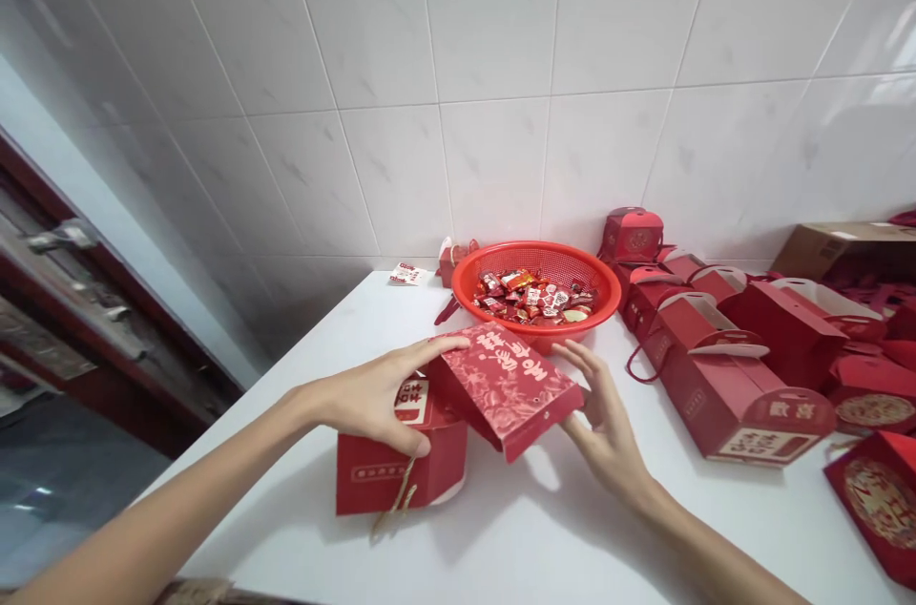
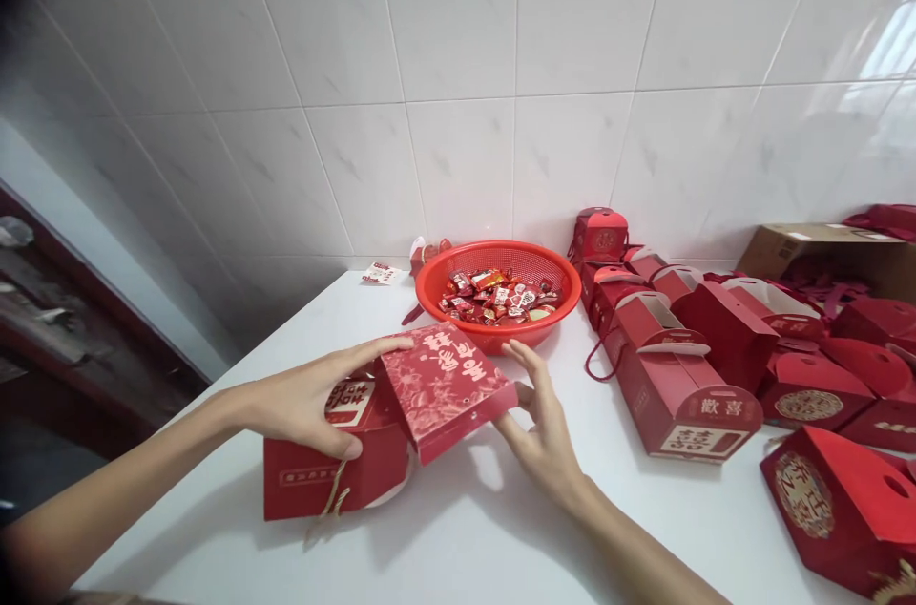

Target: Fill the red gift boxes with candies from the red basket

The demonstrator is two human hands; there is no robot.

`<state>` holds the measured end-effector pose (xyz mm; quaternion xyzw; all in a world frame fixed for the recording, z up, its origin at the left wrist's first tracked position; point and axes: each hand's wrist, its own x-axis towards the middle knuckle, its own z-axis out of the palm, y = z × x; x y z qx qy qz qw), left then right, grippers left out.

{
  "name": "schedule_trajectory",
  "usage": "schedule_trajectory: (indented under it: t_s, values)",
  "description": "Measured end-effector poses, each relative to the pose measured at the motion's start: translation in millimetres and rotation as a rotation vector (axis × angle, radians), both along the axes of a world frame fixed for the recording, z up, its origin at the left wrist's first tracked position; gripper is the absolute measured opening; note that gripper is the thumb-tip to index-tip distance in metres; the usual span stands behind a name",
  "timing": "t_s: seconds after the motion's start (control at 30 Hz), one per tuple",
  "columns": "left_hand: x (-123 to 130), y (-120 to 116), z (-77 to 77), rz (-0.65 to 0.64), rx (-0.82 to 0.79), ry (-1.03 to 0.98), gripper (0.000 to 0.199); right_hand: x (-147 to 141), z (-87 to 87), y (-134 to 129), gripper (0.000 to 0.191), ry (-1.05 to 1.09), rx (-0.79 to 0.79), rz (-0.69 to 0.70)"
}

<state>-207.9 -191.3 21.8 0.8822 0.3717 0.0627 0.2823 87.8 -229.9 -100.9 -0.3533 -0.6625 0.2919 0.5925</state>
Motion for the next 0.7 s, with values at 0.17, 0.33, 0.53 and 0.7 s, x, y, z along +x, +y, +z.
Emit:
schedule_trajectory:
  t_s: [0.17, 0.33, 0.53, 0.7]
  values:
    - [6.4, 6.5, 3.2, -0.058, 0.000, -0.028, 0.110, 12.5, 16.3, -5.4, 0.036, -0.238, 0.262, -0.012]
    - [-0.4, 15.2, 3.3, 0.011, 0.085, 0.003, 0.110, 10.8, 26.2, -12.5, 0.026, -0.160, 0.267, -0.098]
    - [1.6, 32.1, -4.1, 0.041, 0.043, -0.068, 0.097, 10.0, 28.7, -10.0, 0.020, -0.189, 0.183, -0.033]
    - [15.5, 32.8, -6.7, 0.015, -0.024, -0.108, 0.096, -3.5, 15.7, -16.3, 0.060, -0.468, 0.414, 0.031]
